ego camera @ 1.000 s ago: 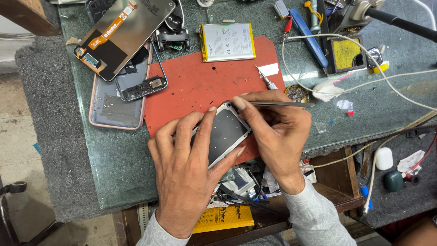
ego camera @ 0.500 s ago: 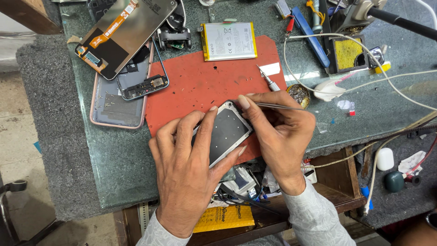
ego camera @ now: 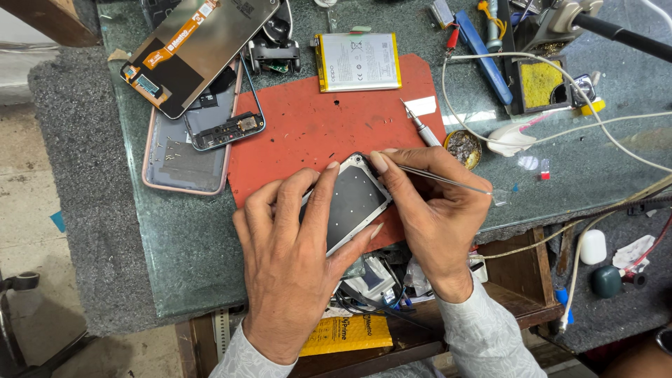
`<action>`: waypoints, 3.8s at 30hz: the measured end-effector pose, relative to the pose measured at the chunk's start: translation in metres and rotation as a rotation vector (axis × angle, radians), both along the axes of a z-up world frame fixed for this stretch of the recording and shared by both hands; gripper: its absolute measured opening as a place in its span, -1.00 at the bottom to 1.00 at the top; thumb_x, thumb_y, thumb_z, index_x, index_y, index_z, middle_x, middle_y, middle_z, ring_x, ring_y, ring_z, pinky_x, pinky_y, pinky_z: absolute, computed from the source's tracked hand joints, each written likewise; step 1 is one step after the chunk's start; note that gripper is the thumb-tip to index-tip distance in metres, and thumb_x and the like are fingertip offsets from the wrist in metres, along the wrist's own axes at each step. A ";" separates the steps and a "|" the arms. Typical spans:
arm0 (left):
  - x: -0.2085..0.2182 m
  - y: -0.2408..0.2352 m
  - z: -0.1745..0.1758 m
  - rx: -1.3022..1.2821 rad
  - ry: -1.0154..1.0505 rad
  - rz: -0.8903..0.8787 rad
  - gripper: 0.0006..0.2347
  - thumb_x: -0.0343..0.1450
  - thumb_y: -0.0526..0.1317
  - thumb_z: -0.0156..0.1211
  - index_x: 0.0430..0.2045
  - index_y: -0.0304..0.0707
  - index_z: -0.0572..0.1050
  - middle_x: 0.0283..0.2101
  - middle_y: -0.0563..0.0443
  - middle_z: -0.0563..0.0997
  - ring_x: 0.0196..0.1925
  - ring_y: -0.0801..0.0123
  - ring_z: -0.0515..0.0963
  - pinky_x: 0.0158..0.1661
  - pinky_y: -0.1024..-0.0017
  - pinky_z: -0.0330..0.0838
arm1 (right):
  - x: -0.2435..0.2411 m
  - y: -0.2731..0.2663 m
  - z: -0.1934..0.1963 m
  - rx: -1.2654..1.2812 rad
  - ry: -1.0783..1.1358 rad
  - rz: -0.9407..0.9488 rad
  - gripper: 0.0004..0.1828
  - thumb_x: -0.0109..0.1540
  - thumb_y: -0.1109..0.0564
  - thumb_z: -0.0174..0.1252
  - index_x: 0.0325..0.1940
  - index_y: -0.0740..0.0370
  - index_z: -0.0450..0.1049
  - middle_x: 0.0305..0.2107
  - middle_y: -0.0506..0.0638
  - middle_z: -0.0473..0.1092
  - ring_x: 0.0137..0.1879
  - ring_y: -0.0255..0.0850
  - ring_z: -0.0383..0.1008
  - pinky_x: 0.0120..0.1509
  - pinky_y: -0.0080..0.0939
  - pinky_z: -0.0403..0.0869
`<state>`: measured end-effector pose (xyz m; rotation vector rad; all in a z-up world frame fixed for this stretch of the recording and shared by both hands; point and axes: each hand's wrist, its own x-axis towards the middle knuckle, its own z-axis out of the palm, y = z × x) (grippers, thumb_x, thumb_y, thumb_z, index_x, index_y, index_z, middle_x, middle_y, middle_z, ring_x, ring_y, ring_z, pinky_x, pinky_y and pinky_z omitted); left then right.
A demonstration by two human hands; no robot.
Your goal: The person uses tweezers to remove small debris from the interior of a smartphone chassis, then uses a red glue applicator to apply adhesive along the chassis edges. The work is performed on a cluttered workbench with various tools and phone parts visible.
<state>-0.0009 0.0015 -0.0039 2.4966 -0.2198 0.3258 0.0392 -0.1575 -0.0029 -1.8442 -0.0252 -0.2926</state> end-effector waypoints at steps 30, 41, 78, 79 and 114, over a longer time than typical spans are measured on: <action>-0.001 -0.001 0.001 -0.017 0.003 -0.001 -0.36 0.25 0.06 0.48 0.17 -0.27 0.45 0.12 0.03 0.40 0.12 0.12 0.34 0.14 0.06 0.21 | 0.008 -0.004 -0.001 0.124 0.097 0.032 -0.90 0.26 0.34 0.33 -0.15 0.42 0.58 -0.26 0.09 0.59 -0.14 -0.32 0.60 0.01 -0.34 0.60; 0.000 0.000 0.001 -0.021 0.006 0.000 -0.36 0.23 0.05 0.49 0.17 -0.27 0.45 0.12 0.02 0.40 0.12 0.12 0.34 0.14 0.06 0.21 | 0.006 -0.001 -0.002 0.066 0.075 0.038 -0.90 0.27 0.31 0.34 -0.16 0.40 0.59 -0.27 0.06 0.59 -0.15 -0.34 0.60 0.00 -0.37 0.59; -0.055 0.005 -0.008 -0.076 -0.196 -0.241 -0.77 0.46 -0.13 0.31 -0.47 -0.22 0.40 -0.35 0.04 0.45 -0.21 0.22 0.54 -0.14 0.18 0.34 | -0.065 -0.055 -0.016 0.114 0.020 -0.029 -0.83 0.31 0.39 0.23 -0.02 0.48 0.49 -0.22 0.20 0.55 -0.11 -0.18 0.61 0.01 -0.24 0.60; -0.055 0.004 -0.007 -0.045 -0.185 -0.258 -0.73 0.46 -0.08 0.33 -0.50 -0.19 0.38 -0.38 0.07 0.44 -0.23 0.24 0.54 -0.15 0.19 0.32 | -0.062 -0.053 -0.013 0.059 0.007 -0.029 -0.82 0.29 0.40 0.24 -0.02 0.48 0.51 -0.21 0.20 0.56 -0.10 -0.18 0.62 0.03 -0.25 0.60; -0.012 -0.001 0.001 0.058 0.019 0.059 -0.37 0.27 0.10 0.45 0.17 -0.28 0.49 0.09 0.08 0.45 0.09 0.19 0.33 0.10 0.11 0.14 | -0.046 -0.020 0.006 -0.540 -0.300 0.006 -0.83 0.17 0.41 0.35 -0.19 0.40 0.54 -0.19 0.17 0.58 -0.07 -0.11 0.67 0.05 -0.22 0.58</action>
